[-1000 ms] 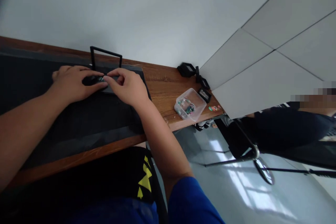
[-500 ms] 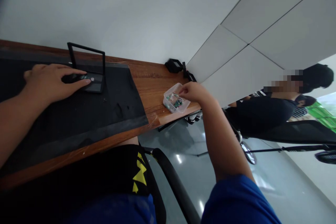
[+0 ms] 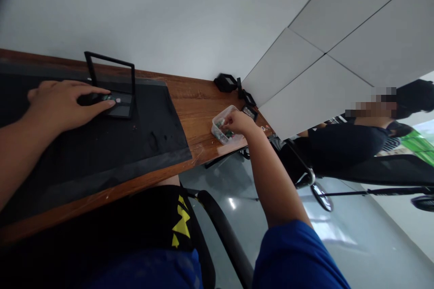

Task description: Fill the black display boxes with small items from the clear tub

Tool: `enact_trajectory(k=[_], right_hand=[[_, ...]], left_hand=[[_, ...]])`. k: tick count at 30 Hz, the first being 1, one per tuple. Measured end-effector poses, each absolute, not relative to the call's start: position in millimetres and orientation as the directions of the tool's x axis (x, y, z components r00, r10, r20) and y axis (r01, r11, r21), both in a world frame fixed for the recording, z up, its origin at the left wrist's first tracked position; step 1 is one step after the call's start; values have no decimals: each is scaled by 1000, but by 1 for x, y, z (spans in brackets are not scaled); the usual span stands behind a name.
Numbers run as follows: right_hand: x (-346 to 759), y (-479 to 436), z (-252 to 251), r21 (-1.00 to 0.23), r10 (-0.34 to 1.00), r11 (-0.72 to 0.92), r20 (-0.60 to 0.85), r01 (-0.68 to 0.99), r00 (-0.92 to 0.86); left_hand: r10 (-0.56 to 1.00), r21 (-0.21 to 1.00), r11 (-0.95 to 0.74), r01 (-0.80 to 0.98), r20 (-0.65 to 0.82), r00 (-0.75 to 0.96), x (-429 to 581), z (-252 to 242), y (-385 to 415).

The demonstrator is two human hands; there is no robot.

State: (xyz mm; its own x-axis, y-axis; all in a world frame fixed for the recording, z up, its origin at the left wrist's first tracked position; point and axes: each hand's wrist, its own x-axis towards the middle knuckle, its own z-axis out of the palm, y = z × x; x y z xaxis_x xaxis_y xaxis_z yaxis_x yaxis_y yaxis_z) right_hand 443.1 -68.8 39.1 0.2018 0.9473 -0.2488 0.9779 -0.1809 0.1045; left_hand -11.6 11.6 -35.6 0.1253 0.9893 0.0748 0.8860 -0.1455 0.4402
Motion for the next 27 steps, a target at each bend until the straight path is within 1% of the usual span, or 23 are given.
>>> enact_trajectory(k=[2, 4, 8, 11, 14, 16, 18, 20, 23, 27], right_hand=[[444, -71, 41, 86, 952, -205, -215, 975, 219], [444, -75, 45, 17, 955, -236, -183, 972, 235], [442, -84, 57, -164, 965, -256, -100, 953, 242], [434, -88, 66, -332, 974, -224, -39, 916, 224], [414, -88, 72, -509, 986, -131, 19, 851, 163], [393, -85, 74, -607, 989, -12, 108, 795, 97], [368, -81, 75, -679, 975, 133, 220, 722, 28], [340, -74, 73, -729, 954, 248, 299, 638, -28], [296, -61, 64, -770, 943, 323, 309, 551, -121], [248, -32, 37, -824, 938, 331, 236, 460, -253]], left_hand=[[990, 436, -144, 889, 71, 125, -10, -34, 11], [990, 428, -142, 893, 65, 126, -9, -33, 11], [990, 423, -142, 895, 48, 134, -9, -31, 10], [992, 440, -129, 889, 49, 119, -9, -31, 9], [991, 444, -134, 886, 57, 121, -9, -32, 9], [989, 429, -146, 891, 67, 130, -9, -33, 10], [989, 414, -149, 898, 70, 132, -9, -34, 11], [989, 410, -146, 900, 70, 129, -9, -35, 11], [988, 428, -154, 890, 73, 136, -9, -33, 10], [989, 479, -151, 865, 85, 125, -9, -34, 10]])
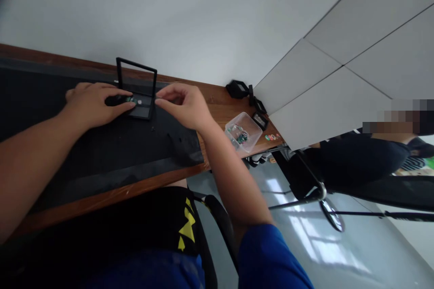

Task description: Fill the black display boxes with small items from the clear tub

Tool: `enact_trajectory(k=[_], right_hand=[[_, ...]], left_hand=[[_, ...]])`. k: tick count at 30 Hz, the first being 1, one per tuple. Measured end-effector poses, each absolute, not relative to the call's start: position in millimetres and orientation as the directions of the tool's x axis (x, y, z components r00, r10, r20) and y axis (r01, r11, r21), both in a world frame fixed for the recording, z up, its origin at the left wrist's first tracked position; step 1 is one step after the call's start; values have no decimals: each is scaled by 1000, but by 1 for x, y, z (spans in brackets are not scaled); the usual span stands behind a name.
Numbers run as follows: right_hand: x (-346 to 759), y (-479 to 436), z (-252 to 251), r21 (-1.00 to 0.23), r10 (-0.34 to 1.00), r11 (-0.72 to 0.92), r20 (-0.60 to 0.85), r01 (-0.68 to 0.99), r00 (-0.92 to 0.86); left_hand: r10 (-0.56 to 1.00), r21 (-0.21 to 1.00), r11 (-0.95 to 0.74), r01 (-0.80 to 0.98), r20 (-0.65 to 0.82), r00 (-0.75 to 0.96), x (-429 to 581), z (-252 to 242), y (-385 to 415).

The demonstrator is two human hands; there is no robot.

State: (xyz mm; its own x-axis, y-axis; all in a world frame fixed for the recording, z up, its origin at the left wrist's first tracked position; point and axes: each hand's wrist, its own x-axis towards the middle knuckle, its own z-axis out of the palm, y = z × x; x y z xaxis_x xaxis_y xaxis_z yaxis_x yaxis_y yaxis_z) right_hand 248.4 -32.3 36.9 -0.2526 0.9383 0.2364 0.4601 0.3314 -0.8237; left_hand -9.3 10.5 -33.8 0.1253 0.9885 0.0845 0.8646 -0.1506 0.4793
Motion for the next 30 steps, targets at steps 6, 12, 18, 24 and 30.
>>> enact_trajectory(k=[6, 12, 18, 24, 30], right_hand=[[217, 17, -7, -873, 958, 188, 61, 450, -282], [216, 30, -24, -895, 972, 110, 6, 433, -235], [224, 34, -33, -903, 976, 114, 24, 413, -217], [227, 45, -46, -850, 970, 206, 109, 485, -219], [224, 44, -49, -802, 973, 213, 123, 558, -196]], left_hand=[[986, 498, -165, 852, 116, 124, -10, -38, 12], [987, 483, -156, 862, 110, 117, -8, -34, 13], [985, 480, -169, 861, 110, 132, -7, -32, 11], [987, 473, -156, 867, 117, 113, -9, -36, 14], [986, 474, -161, 866, 118, 118, -10, -38, 14]])
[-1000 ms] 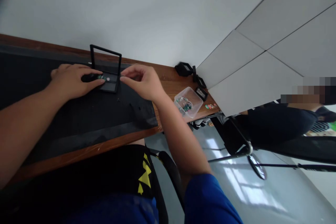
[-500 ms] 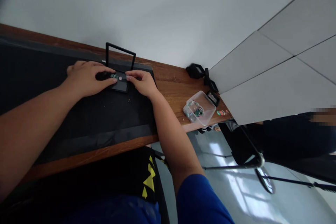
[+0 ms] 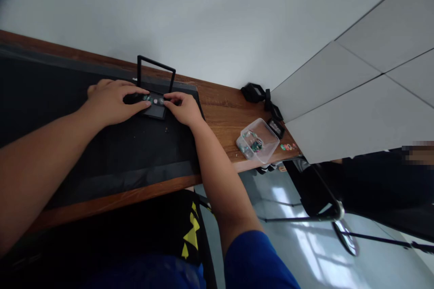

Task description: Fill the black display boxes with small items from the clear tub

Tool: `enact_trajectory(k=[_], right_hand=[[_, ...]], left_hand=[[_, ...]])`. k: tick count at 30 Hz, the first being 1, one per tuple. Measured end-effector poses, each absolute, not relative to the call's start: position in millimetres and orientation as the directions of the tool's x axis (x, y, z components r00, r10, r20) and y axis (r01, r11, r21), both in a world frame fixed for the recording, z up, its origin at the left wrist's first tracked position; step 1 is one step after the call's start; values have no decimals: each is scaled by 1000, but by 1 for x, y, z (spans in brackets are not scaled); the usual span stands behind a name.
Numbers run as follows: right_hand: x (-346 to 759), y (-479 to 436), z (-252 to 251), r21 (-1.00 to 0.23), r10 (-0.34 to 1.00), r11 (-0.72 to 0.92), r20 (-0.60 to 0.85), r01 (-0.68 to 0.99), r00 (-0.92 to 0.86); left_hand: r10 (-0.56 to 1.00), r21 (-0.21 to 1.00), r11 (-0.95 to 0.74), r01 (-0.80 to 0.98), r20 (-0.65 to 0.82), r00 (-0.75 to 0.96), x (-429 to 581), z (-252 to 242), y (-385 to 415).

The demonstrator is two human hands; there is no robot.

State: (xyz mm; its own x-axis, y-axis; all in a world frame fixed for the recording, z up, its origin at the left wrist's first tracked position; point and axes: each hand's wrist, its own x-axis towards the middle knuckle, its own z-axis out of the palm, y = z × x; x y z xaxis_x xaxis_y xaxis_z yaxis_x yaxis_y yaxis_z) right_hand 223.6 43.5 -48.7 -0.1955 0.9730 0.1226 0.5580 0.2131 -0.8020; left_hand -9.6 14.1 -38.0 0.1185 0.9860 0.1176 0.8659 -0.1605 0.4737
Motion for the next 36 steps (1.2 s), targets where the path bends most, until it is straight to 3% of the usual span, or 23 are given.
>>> enact_trajectory(k=[10, 27, 36], right_hand=[[222, 39, -47, -734, 948, 281, 111, 619, -298], [214, 20, -34, -635, 951, 288, 104, 716, -291], [203, 4, -20, -486, 960, 281, 123, 828, -253]], left_hand=[[988, 488, -152, 859, 104, 115, -9, -35, 14], [986, 509, -163, 845, 104, 128, -9, -33, 11], [987, 443, -155, 883, 40, 153, -12, -28, 10]])
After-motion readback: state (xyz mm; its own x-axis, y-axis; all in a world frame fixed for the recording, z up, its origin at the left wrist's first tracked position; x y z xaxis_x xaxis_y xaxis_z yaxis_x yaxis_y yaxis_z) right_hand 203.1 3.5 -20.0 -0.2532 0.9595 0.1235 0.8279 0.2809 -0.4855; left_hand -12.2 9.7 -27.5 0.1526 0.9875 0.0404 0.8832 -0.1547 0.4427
